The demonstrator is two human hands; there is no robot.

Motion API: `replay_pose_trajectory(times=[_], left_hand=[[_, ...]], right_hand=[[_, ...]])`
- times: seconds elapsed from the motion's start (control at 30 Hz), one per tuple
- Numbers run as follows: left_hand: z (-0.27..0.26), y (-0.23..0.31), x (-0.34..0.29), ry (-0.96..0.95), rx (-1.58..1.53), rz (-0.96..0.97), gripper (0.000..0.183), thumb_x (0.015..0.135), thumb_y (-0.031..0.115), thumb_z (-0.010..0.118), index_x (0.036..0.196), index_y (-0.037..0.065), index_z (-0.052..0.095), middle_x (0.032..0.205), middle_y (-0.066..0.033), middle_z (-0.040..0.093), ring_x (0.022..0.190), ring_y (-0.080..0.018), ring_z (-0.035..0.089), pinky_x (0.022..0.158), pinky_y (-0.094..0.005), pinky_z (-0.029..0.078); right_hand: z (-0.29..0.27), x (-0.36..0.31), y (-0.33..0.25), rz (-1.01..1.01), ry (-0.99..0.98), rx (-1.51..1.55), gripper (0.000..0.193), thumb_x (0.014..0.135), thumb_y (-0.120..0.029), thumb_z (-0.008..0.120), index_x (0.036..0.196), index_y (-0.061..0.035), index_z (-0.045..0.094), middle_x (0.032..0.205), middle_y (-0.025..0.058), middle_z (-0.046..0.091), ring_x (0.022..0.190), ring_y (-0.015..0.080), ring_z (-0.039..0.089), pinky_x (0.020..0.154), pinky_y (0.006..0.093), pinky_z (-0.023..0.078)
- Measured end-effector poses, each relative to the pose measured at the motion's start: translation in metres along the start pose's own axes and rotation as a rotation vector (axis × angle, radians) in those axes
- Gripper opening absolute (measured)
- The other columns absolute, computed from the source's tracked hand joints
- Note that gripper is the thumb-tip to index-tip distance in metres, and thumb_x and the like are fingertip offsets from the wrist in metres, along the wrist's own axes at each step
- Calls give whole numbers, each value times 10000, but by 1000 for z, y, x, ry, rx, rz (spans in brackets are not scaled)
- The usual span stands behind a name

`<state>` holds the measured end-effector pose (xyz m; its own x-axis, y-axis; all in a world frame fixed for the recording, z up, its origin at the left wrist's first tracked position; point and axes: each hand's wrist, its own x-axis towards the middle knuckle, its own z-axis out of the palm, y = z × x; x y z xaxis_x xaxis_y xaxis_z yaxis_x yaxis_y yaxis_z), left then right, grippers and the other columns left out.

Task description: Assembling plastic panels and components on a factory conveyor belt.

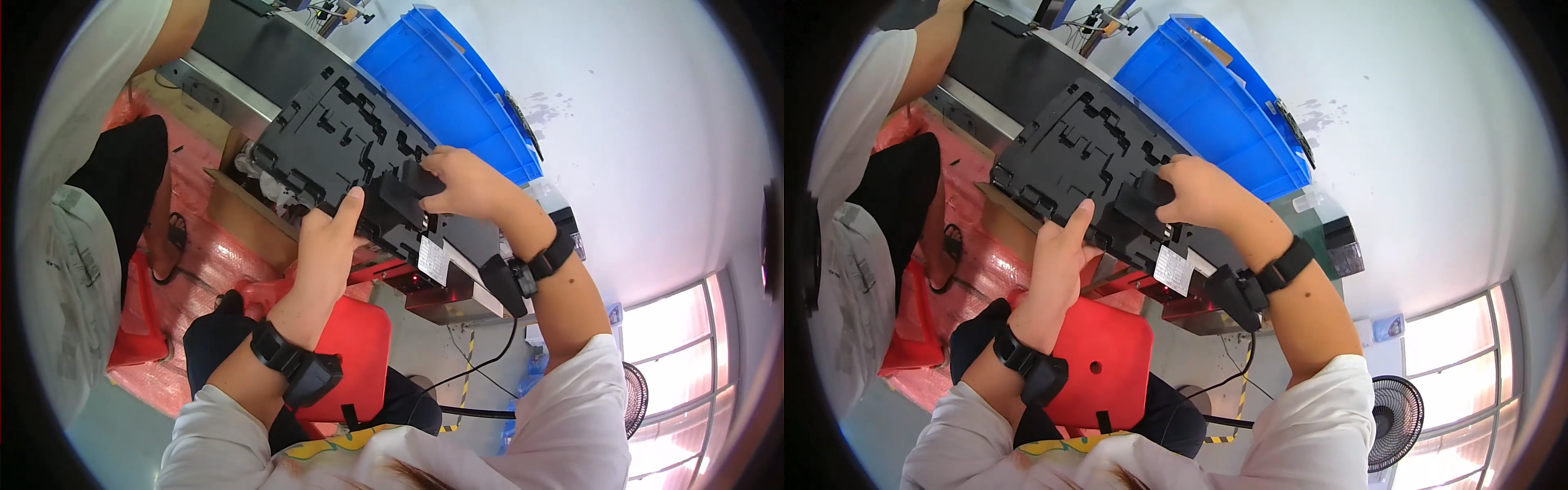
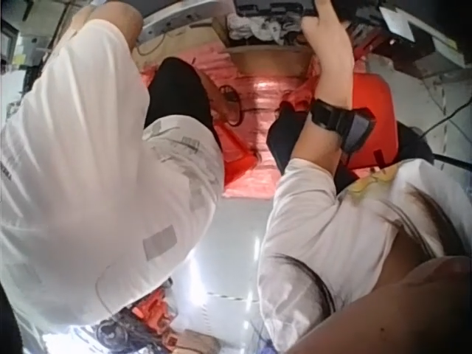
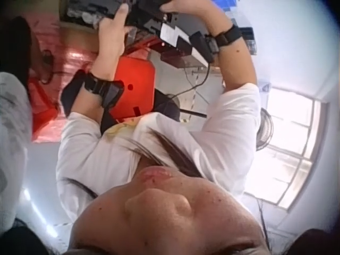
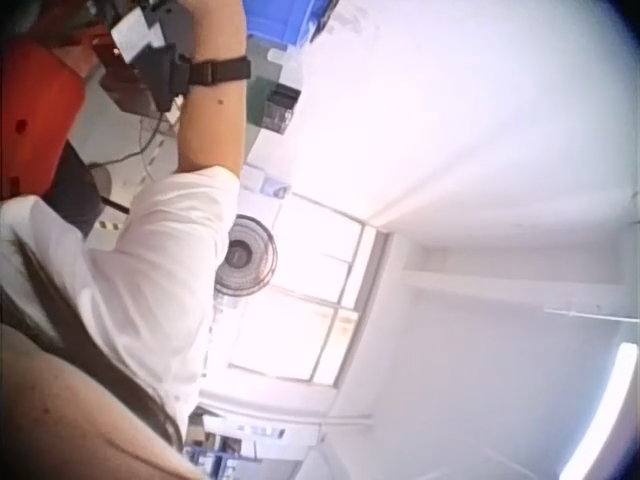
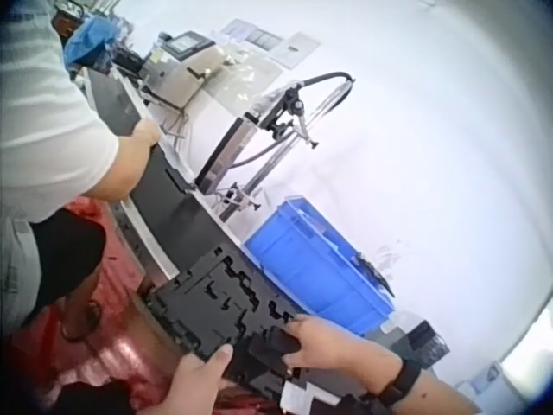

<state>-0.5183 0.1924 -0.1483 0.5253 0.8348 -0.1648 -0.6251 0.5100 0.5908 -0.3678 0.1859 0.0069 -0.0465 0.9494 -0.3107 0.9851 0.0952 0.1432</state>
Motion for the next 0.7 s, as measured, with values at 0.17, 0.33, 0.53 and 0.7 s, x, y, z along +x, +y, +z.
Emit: replay_pose_trajectory(times=[0.17, 0.33, 0.53, 0.7], left_hand=[[10, 5, -28, -65, -118, -135, 263, 875, 159, 558, 1041, -46, 559, 954, -96, 615, 832, -164, 619, 702, -304, 534], [4, -6, -25, -203, -156, -141, 239, 875, 131, 554, 1060, -20, 562, 980, -78, 616, 844, -155, 617, 708, -286, 518], [3, -12, -28, -226, -154, -232, 212, 879, 111, 539, 1067, 14, 561, 993, -58, 613, 813, -129, 611, 671, -259, 503], [7, -20, -33, -276, -134, -293, 203, 877, 105, 538, 1060, 20, 558, 956, -47, 623, 799, -122, 609, 684, -264, 502]], right_hand=[[-10, -12, -10, -7, 187, 54, 464, 648, -242, 680, 979, 60, 560, 832, 160, 506, 768, 290, 521, 672, 352, 431], [-11, 17, -47, -166, 154, 38, 437, 715, -256, 663, 982, 70, 548, 839, 166, 494, 797, 301, 512, 705, 355, 422], [-8, 34, -40, -176, 95, 65, 423, 712, -270, 670, 945, 67, 565, 862, 190, 521, 836, 319, 529, 722, 361, 435], [-16, 45, -8, 52, 86, 86, 470, 689, -299, 692, 950, 74, 575, 870, 191, 549, 815, 301, 548, 704, 348, 441]])
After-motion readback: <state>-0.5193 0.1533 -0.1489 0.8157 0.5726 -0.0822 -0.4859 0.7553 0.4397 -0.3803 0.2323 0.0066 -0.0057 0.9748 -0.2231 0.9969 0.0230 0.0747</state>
